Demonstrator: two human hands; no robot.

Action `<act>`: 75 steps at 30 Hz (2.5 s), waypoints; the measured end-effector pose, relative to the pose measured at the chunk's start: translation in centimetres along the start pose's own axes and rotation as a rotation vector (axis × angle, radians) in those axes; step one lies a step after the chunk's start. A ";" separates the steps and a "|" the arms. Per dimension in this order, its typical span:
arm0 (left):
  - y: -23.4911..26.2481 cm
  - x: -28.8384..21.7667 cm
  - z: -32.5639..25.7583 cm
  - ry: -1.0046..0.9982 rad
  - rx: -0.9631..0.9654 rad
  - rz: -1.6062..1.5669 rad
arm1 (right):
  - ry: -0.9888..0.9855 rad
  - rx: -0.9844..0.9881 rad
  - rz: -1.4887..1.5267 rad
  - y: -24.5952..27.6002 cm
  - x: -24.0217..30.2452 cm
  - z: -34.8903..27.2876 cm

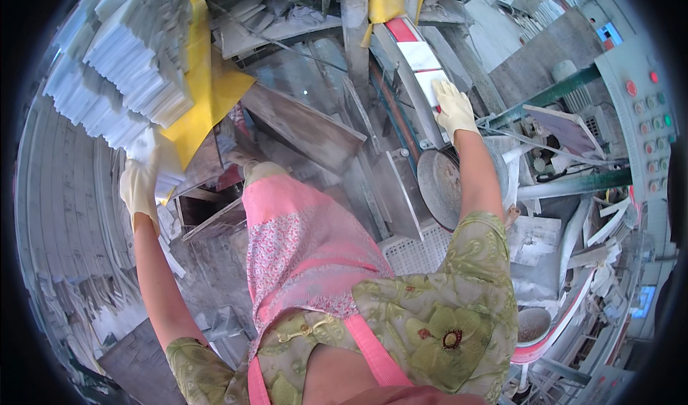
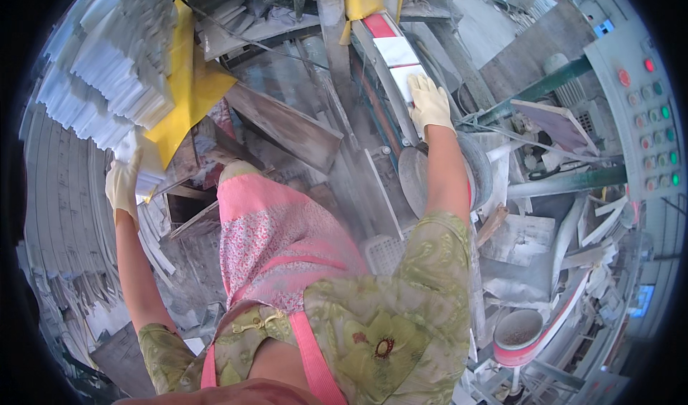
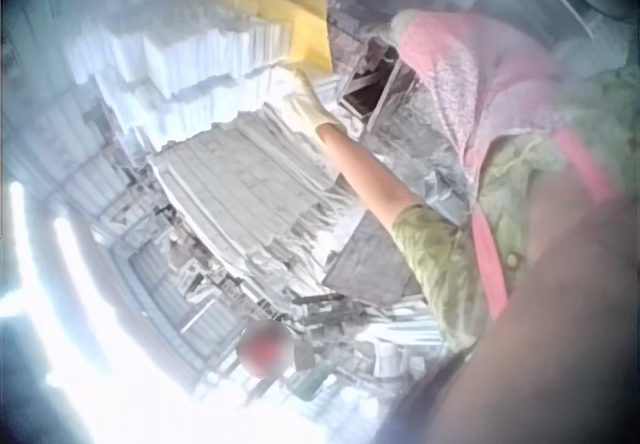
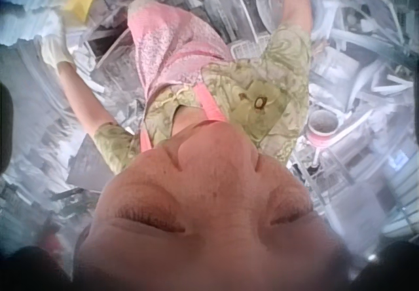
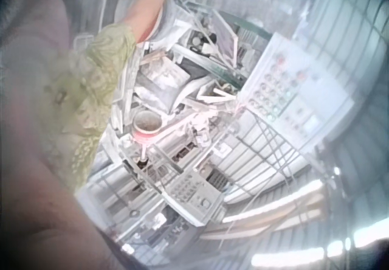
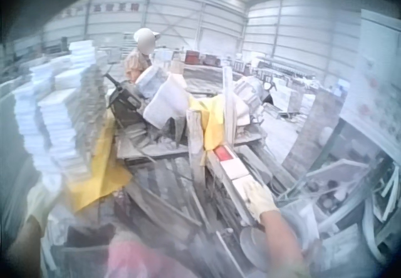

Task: The person repeatedly picks up white plaster board pieces from a pile on the floor and stacks them onto a yellow platform. The worker handles the boards one at a time, aligning them into neat piles while wearing gloves.

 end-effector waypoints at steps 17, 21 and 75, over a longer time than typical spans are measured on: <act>0.4 -0.3 0.4 0.091 0.092 0.096 | 0.098 -0.354 -0.199 -0.6 0.6 4.7; 0.6 -0.6 -0.2 0.091 0.084 0.007 | 0.108 -0.243 -0.248 -0.5 1.6 8.6; 1.1 0.5 -0.6 0.022 0.069 -0.126 | 0.445 0.271 1.806 11.0 55.7 -1.1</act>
Point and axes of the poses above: each hand's wrist, its own z-axis towards the middle knuckle, its own y-axis out of the back of the hand, x = y × z, the point moved 5 cm from there along z, towards the middle knuckle, and after that the axes turned 4 degrees about -x, right-handed, at the moved point
